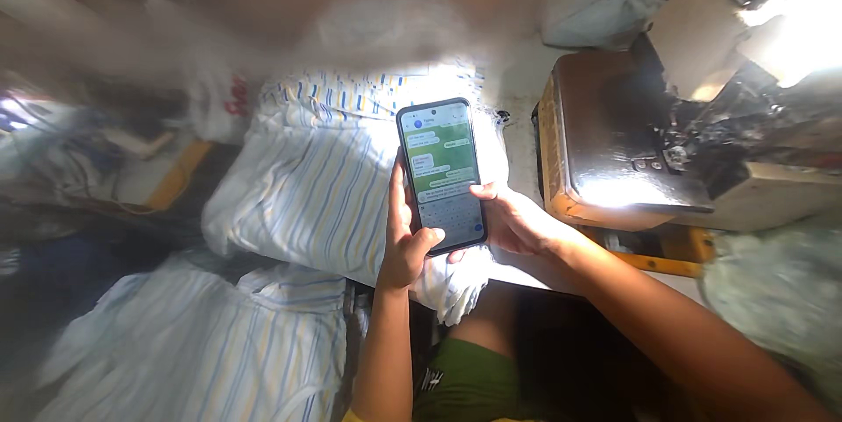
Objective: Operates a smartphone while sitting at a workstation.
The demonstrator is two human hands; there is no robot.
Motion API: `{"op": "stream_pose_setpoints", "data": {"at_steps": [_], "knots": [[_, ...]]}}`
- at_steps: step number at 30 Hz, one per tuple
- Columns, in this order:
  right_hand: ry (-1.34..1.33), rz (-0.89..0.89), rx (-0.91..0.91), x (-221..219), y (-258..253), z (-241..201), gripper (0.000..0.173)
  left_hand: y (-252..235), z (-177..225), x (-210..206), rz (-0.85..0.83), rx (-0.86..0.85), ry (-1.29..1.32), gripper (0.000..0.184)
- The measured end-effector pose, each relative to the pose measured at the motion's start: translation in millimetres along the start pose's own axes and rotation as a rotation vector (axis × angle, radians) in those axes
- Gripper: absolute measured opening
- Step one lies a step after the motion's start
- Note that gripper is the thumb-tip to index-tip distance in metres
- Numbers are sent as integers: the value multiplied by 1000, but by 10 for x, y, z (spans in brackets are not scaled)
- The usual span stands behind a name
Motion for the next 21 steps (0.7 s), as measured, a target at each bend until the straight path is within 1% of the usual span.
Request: {"op": "stream_pose_setpoints", "data": {"at_steps": [3,4,7,9,13,18,21], "knots": [[19,-14,18,-22,13,-15,25,-1,1,-1,16,11,14,98],[43,-12,30,-36,22,-24,27,-1,4,-2,21,9,14,98],[121,-53,101,4,15,-16,44,2,5,1,33,2,8,98],[164,-73,130,47,1,-2,50,3,6,2,37,2,9,97],[182,-74,142,55,7,1,52,-3,11,-1,30,-13,7,98],[152,-118,148,68,-8,16,56,0,9,2,26,-12,13,97],[142,-127,149,72,-11,18,54,1,17,-2,34,-6,5,98]]}}
Point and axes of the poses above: each hand's wrist, its own y-axis away from the middle knuckle, its own x-axis out of the back of the hand, z = x × y, the point moved 2 cm from there along -y, towards the middle knuckle, and after that the axes turned 14 degrees about z, right-handed, at the moved point
